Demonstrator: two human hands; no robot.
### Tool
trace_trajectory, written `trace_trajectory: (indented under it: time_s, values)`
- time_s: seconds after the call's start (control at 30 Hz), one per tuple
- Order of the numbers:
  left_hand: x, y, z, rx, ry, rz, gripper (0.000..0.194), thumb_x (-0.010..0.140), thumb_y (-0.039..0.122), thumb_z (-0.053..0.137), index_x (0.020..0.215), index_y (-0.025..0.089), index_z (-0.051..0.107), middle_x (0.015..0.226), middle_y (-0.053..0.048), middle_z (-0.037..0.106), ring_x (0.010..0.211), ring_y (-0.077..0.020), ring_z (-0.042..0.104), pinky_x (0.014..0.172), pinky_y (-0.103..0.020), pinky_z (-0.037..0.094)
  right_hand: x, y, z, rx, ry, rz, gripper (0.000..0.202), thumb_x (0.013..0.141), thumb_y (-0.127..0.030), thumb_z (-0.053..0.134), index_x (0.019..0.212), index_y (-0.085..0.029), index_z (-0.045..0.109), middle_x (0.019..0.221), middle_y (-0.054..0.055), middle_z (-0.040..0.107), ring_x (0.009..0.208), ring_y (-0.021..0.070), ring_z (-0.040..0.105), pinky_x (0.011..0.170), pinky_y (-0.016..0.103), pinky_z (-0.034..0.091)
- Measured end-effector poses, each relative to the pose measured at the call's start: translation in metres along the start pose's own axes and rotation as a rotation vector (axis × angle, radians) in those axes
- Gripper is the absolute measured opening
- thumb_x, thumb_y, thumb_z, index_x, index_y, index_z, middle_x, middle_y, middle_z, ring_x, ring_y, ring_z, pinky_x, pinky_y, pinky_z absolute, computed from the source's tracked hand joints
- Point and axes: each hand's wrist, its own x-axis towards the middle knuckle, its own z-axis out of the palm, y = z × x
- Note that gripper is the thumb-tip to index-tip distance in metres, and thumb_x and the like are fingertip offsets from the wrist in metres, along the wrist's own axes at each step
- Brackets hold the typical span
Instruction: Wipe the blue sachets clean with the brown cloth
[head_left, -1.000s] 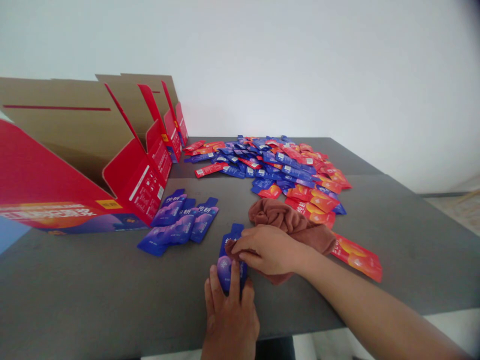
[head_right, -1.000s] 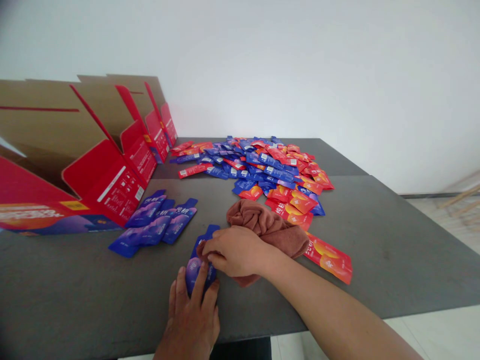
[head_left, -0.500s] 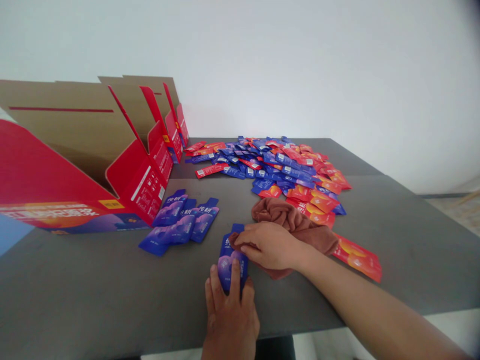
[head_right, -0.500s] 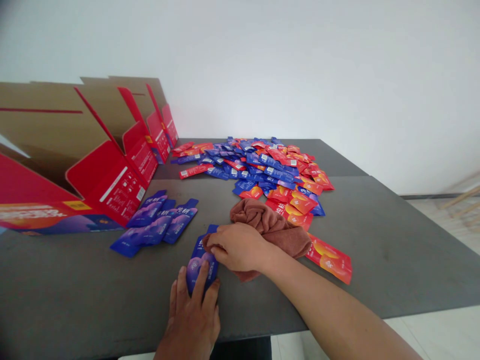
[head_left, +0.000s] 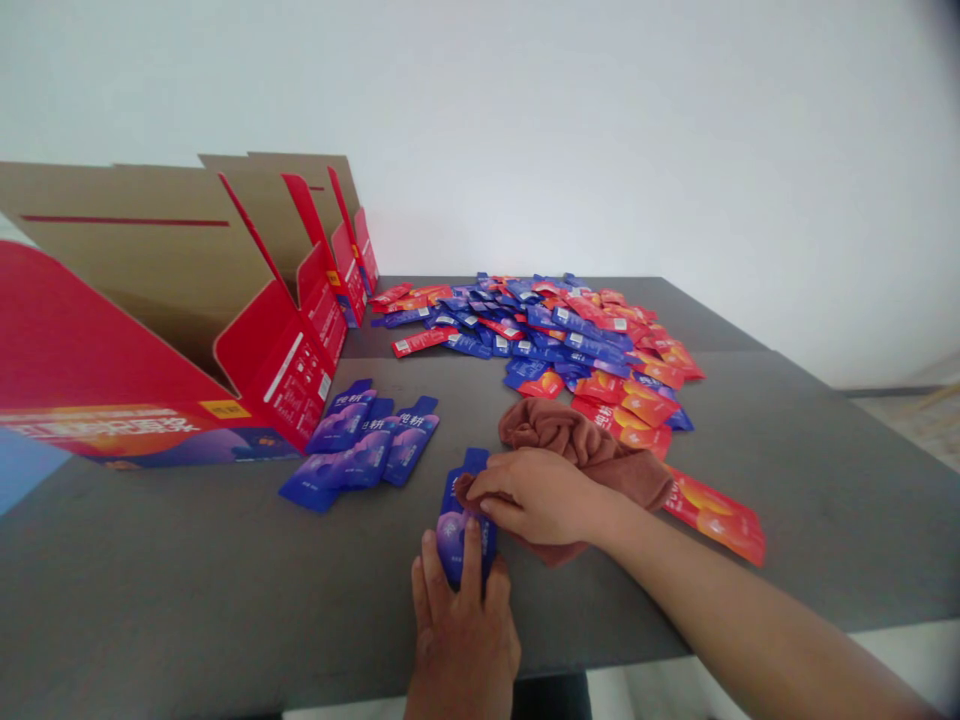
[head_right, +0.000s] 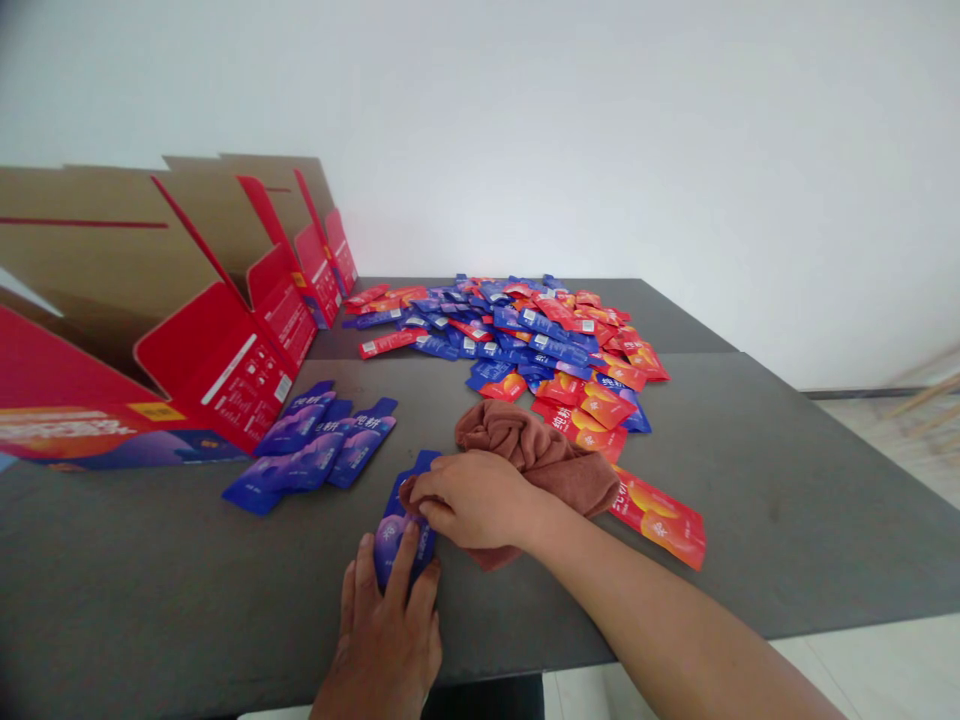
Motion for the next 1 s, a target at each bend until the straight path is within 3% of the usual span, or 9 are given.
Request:
trace_trajectory:
  time_s: [0.23, 0.67, 1.0]
  values:
    - [0.0007, 0.0007, -0.0035, 0.008, -0.011, 0.0, 0.033, 0.063, 0.025, 0.071, 0.096, 0.024, 0.067, 0.131, -0.006, 0.052, 0.122, -0.0456, 0.036, 0.099, -0.058, 0.036, 0.0026, 0.0026, 0.0018, -0.013, 0.026, 0.125, 0.026, 0.089, -0.027, 0.043, 0.101, -0.022, 0.065, 0.094, 0.005, 0.064, 0.087, 0.0174, 0.056, 0.073, 0.028, 0.036]
    - [0.0005, -0.0001, -0.0021, 0.0, -0.001, 0.005, 0.035, 0.065, 0.027, 0.07, 0.099, 0.025, 0.067, 0.131, -0.005, 0.051, 0.124, -0.0446, 0.035, 0.099, -0.058, 0.036, -0.003, -0.0036, -0.0023, 0.029, -0.011, -0.047, 0.023, 0.086, -0.025, 0.045, 0.096, -0.023, 0.065, 0.089, 0.002, 0.063, 0.082, 0.0155, 0.057, 0.07, 0.026, 0.036]
    - [-0.0004, -0.0013, 0.0005, 0.006, 0.008, 0.011, 0.031, 0.066, 0.026, 0.069, 0.097, 0.024, 0.067, 0.13, -0.005, 0.052, 0.123, -0.0447, 0.035, 0.099, -0.059, 0.036, 0.0011, 0.0034, 0.0014, -0.046, 0.033, 0.076, 0.026, 0.089, -0.028, 0.042, 0.096, -0.022, 0.066, 0.089, 0.004, 0.064, 0.083, 0.0168, 0.056, 0.07, 0.027, 0.035]
